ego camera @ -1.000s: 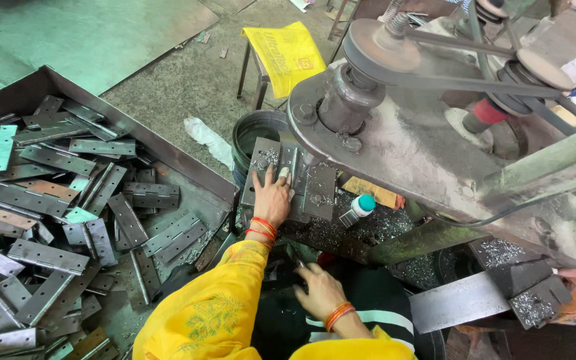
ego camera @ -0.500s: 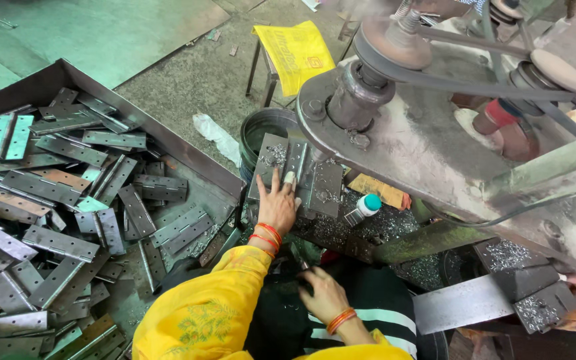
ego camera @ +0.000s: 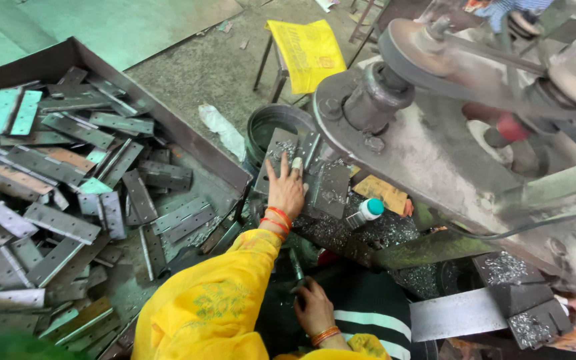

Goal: The person repeatedly picks metal brackets from a bin, places them under a punching machine, and operates the machine to punch holes. The person then removes the processed brackets and places them back into the bin. This cycle is repeated continuously throughout the clip.

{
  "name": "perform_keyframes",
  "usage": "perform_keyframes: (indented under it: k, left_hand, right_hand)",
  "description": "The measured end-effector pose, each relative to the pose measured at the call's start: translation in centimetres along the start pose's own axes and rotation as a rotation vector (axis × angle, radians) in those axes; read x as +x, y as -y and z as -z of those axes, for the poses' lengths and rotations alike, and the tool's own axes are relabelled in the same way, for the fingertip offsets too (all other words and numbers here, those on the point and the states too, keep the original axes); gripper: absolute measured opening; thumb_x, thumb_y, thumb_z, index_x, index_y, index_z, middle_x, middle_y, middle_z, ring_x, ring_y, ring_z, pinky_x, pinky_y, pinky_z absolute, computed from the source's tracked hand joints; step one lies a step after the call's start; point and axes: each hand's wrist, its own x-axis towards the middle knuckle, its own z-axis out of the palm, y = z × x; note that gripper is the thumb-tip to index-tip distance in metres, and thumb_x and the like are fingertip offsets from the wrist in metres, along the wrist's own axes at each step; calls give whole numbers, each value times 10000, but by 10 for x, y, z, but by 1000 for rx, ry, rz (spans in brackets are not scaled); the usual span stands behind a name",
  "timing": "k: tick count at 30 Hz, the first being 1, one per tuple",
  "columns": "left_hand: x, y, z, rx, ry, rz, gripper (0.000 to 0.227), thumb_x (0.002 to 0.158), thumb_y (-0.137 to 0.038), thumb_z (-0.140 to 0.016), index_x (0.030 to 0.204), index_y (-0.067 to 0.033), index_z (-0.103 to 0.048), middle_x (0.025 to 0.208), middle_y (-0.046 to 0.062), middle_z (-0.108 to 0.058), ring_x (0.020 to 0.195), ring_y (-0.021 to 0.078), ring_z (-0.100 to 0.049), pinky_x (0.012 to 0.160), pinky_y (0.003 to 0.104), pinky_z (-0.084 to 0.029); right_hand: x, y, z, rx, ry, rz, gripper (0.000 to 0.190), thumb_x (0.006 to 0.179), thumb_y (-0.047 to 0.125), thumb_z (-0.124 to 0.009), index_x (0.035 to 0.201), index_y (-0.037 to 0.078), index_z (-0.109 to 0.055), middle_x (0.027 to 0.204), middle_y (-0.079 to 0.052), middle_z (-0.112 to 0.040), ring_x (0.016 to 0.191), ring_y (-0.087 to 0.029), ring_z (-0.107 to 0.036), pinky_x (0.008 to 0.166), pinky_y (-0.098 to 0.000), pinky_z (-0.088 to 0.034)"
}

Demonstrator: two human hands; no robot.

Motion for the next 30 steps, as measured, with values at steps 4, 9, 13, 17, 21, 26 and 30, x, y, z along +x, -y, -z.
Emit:
perform_keyframes:
  k: [4, 9, 13, 17, 21, 26, 30]
  left_hand:
    - [-7, 6, 8, -84, -24, -29, 569, 1018, -431, -454, 1461, -83, -534, 1545, 33, -476, 1539, 378, -182, 1171, 749, -82]
    - [-23, 46, 6, -274, -313, 127, 532, 960, -401, -545, 1384, -88, -611, 1502, 87, -518, 1449, 360, -328, 1140, 644, -249]
    - [-35, 128, -16, -355, -244, 429, 398, 923, -304, -624, 1281, -143, -685, 1292, 59, -648, 1241, 296, -565, 1044, 507, -438]
    - [-69, 200, -70, -194, 228, 595, 286, 941, -198, -626, 1207, -166, -725, 1307, 66, -656, 1239, 286, -608, 1013, 565, -451]
    - [-96, 220, -129, -155, 400, 736, 363, 929, -186, -612, 1290, -210, -645, 1372, 55, -563, 1286, 254, -548, 1064, 832, -229]
    - [-101, 222, -164, -32, 233, 701, 281, 995, -200, -612, 1265, -193, -689, 1317, 66, -623, 1235, 309, -621, 1024, 732, -380]
    - [-101, 223, -166, -106, 236, 721, 221, 1013, -182, -600, 1217, -173, -684, 1231, 93, -691, 1164, 384, -673, 912, 644, -529]
  right_hand:
    - [6, 3, 8, -106, 100, 18, 377, 751, 199, -781, 1124, 174, -729, 1340, -140, -585, 1193, -365, -597, 918, -442, -539]
    - [26, 40, 68, -92, 162, -32, 341, 830, 298, -706, 1157, 207, -723, 1318, -57, -642, 1114, -336, -666, 894, -433, -562]
    - [42, 73, 103, -133, 226, -65, 351, 856, 341, -677, 1189, 244, -726, 1198, -31, -701, 1097, -300, -687, 906, -423, -564]
    - [46, 93, 112, -183, 253, -85, 334, 852, 345, -677, 1165, 240, -729, 1187, -14, -705, 1081, -296, -695, 903, -425, -564]
    - [44, 95, 110, -158, 221, -77, 328, 842, 335, -687, 1147, 224, -734, 1199, -17, -703, 1074, -304, -694, 894, -435, -562]
    - [46, 89, 109, -160, 219, -93, 321, 845, 335, -689, 1142, 228, -742, 1208, -21, -703, 1078, -309, -690, 901, -433, -561]
    - [45, 89, 108, -157, 225, -104, 313, 848, 333, -684, 1138, 229, -737, 1219, -13, -699, 1087, -301, -690, 902, -427, -561]
